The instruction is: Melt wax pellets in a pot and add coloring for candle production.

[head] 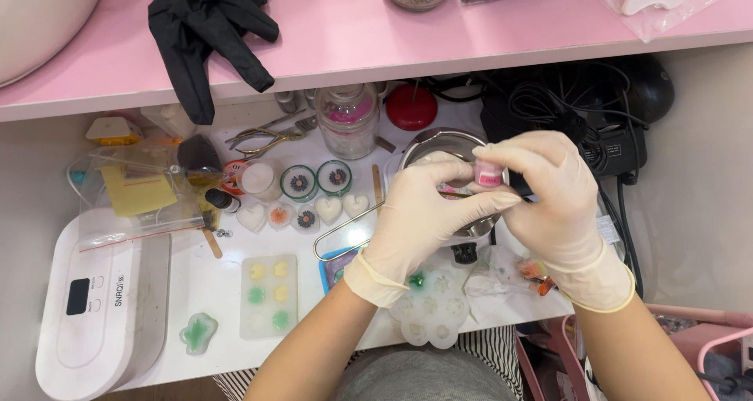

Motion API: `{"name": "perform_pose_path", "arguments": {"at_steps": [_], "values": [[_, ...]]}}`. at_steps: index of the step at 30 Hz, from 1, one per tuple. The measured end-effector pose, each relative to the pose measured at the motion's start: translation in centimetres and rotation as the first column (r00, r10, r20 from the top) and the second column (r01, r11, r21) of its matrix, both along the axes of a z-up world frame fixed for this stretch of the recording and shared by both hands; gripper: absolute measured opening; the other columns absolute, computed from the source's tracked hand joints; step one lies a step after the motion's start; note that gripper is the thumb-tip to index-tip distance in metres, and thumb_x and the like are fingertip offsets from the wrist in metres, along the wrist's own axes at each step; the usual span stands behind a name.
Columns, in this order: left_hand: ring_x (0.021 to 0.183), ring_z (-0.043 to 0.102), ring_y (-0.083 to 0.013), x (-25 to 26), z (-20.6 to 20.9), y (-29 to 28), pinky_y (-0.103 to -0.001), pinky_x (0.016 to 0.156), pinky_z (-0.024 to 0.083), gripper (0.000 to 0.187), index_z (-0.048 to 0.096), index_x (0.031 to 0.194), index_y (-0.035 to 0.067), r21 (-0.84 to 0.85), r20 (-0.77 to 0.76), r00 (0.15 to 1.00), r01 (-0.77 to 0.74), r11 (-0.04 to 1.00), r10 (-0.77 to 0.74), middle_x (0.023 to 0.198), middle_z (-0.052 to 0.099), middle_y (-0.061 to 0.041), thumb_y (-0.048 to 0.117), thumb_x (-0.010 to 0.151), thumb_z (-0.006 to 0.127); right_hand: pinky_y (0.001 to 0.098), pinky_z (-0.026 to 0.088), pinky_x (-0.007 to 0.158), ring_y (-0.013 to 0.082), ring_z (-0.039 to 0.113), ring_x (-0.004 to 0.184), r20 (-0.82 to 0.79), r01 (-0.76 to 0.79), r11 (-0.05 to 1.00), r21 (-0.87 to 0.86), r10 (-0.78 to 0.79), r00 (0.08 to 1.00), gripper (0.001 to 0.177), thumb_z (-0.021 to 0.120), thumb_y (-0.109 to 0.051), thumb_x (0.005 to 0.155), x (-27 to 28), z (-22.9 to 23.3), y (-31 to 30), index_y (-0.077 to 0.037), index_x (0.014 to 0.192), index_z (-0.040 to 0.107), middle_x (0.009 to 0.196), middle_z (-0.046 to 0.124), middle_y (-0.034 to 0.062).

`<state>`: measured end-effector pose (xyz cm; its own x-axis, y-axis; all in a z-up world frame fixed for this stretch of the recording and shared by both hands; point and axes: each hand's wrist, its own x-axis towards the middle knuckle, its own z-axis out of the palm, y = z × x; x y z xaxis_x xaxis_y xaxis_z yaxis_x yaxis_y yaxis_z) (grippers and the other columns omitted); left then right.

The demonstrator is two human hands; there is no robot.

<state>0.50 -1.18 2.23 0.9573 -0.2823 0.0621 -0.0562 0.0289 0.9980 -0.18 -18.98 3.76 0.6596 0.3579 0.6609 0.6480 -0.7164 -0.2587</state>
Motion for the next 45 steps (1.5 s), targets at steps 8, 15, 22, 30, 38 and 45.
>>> {"name": "perform_pose_path", "arguments": {"at_steps": [8,15,22,30,38,45], "values": [[0.087,0.069,-0.0148,-0.7,-0.4,0.5,-0.029,0.08,0.057,0.038,0.078,0.112,0.009,0.033,0.22,0.972,-0.088,0.996,0.079,0.096,0.072,-0.006,0.032,0.081,0.083,0.0356,0.054,0.087,0.027,0.064,0.105,-0.049,0.044,0.998,0.055,-0.041,0.998,0.038,0.079,0.004,0.08,0.4,-1.0,0.5,-0.011,0.114,0.069,0.109,0.065,0.0056],[0.084,0.069,-0.0176,-1.2,0.3,0.6,-0.029,0.076,0.056,0.036,0.08,0.108,0.008,0.127,0.185,0.979,-0.113,0.985,0.089,0.091,0.072,-0.008,0.033,0.082,0.081,0.0371,0.053,0.088,0.0279,0.064,0.103,-0.052,0.055,0.997,0.061,-0.052,0.997,0.036,0.079,0.003,0.079,0.0,-0.9,0.8,-0.01,0.111,0.069,0.107,0.065,0.0069],[0.098,0.072,-0.0271,-3.5,0.3,-1.4,-0.037,0.087,0.056,0.027,0.076,0.109,0.006,0.211,0.461,0.881,-0.226,0.951,0.107,0.103,0.074,-0.01,0.028,0.094,0.074,0.0341,0.054,0.087,0.0251,0.066,0.098,-0.053,0.17,0.983,0.068,-0.167,0.985,0.035,0.084,0.004,0.083,-1.7,1.0,-3.9,-0.005,0.113,0.07,0.108,0.068,0.0085],[0.096,0.068,-0.0318,-6.8,-7.3,-10.1,-0.043,0.083,0.055,0.018,0.072,0.105,0.007,0.375,0.43,0.851,0.134,0.917,-0.301,0.103,0.071,-0.01,0.021,0.095,0.069,0.0232,0.056,0.087,0.0104,0.065,0.097,-0.309,0.436,0.812,0.388,-0.331,0.892,0.039,0.081,0.009,0.087,-6.9,-2.8,-13.0,-0.001,0.122,0.067,0.119,0.065,0.0069],[0.084,0.068,-0.0334,-2.9,-8.9,-19.3,-0.046,0.072,0.054,0.054,0.059,0.109,-0.002,0.804,0.234,0.886,0.056,0.592,-0.401,0.094,0.066,-0.017,0.035,0.077,0.082,0.0255,0.055,0.099,0.0108,0.067,0.108,-0.534,0.635,0.633,0.443,-0.383,0.754,0.037,0.076,0.005,0.093,-10.2,-9.9,-19.1,0.001,0.128,0.065,0.125,0.068,0.0072],[0.089,0.069,-0.0355,-1.5,-13.0,-22.1,-0.046,0.078,0.055,0.041,0.063,0.104,0.0,0.773,0.188,0.89,0.127,0.621,-0.416,0.097,0.067,-0.018,0.019,0.074,0.082,0.0262,0.053,0.081,0.0092,0.065,0.091,-0.781,0.806,0.527,0.269,-0.37,0.503,0.035,0.074,-0.008,0.089,-10.6,-10.0,-19.3,-0.006,0.123,0.071,0.105,0.072,0.0043]]}}
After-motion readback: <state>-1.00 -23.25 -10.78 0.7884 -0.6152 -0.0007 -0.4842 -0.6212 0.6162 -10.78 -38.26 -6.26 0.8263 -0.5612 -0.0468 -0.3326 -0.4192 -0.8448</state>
